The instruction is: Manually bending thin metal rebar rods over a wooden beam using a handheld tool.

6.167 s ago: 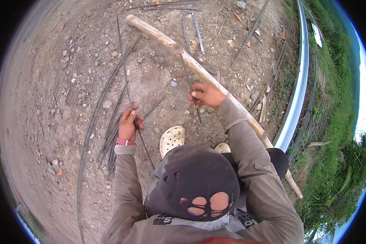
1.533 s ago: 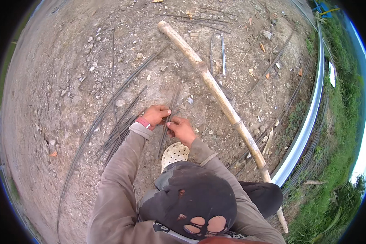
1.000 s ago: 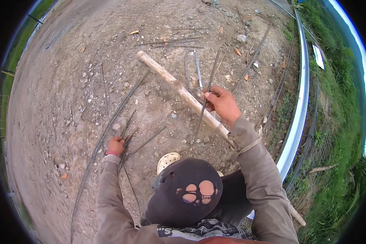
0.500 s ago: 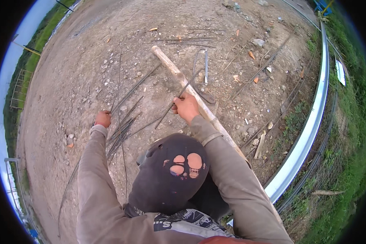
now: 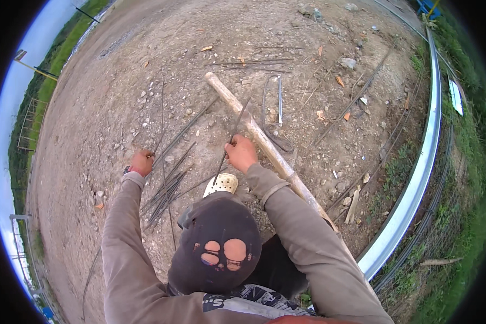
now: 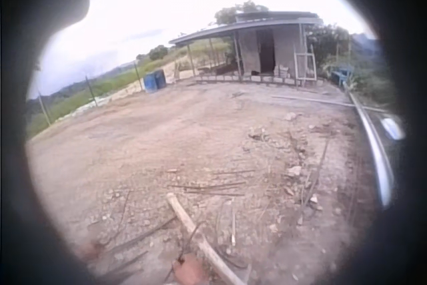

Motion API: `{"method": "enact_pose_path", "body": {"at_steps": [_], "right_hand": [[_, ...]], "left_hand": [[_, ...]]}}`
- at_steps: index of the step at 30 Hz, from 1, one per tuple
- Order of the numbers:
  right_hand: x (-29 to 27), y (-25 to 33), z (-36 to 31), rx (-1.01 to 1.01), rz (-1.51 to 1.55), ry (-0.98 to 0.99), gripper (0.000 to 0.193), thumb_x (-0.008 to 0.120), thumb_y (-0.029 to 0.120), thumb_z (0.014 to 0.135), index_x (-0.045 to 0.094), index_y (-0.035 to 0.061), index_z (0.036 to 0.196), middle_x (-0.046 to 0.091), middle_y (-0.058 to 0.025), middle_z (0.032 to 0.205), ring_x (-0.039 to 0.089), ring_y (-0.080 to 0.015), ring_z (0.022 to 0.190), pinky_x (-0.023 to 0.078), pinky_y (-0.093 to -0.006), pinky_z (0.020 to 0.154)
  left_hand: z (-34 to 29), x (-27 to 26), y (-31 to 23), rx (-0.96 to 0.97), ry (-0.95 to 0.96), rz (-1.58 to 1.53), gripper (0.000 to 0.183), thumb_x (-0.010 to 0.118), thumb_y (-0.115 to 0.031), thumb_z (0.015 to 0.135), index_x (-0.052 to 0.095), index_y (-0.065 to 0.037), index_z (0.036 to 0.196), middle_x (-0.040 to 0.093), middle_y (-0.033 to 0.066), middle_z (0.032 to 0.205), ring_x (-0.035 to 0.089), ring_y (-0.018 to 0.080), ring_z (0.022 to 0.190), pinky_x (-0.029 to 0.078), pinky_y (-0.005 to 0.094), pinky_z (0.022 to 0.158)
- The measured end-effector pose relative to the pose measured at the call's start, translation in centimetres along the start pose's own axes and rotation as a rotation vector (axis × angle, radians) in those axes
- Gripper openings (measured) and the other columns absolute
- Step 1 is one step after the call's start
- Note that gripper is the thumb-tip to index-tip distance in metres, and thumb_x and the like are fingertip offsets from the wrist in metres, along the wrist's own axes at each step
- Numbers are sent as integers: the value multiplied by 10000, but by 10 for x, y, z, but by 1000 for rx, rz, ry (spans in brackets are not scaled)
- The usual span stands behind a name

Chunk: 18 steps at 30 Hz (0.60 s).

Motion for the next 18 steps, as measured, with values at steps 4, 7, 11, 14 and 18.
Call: {"method": "enact_pose_path", "body": {"at_steps": [4,7,11,14,18], "right_hand": [[-18,-1,14,27,76,-26,210,570,167,814,573,-37,862,635,-149,736,640,-236,658,481,-359,655],[-48,3,22,157,247,-44,190,570,155,819,566,-31,853,631,-133,745,618,-194,613,478,-318,595],[-98,15,10,165,259,-104,172,557,134,844,546,-36,863,629,-112,738,602,-148,618,467,-282,558],[-138,20,-22,283,268,-246,154,554,115,857,542,-37,873,629,-103,764,588,-122,647,472,-258,556],[-177,35,-69,353,313,-620,126,542,99,871,540,-25,892,616,-87,799,580,-124,666,491,-241,580]], "left_hand": [[44,16,-34,-71,90,-78,283,576,-222,809,625,-42,1022,649,171,897,625,266,842,471,336,761],[105,29,-93,253,-20,-96,311,581,-268,796,626,-56,1019,644,183,913,620,296,868,470,361,774],[206,60,-201,432,-14,115,284,550,-241,786,637,-80,1003,624,207,957,601,333,921,468,389,804],[276,96,-283,516,40,290,275,466,-165,808,637,-46,989,620,218,967,600,326,942,471,400,825],[348,139,-341,488,71,375,269,463,-185,829,628,-60,1001,615,182,1017,602,335,933,473,430,813]]}}
Point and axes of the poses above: each hand's wrist, its own z-axis towards the middle knuckle, its own x-axis out of the palm, y = z × x, the point moved 2 cm from there along z, towards the middle knuckle
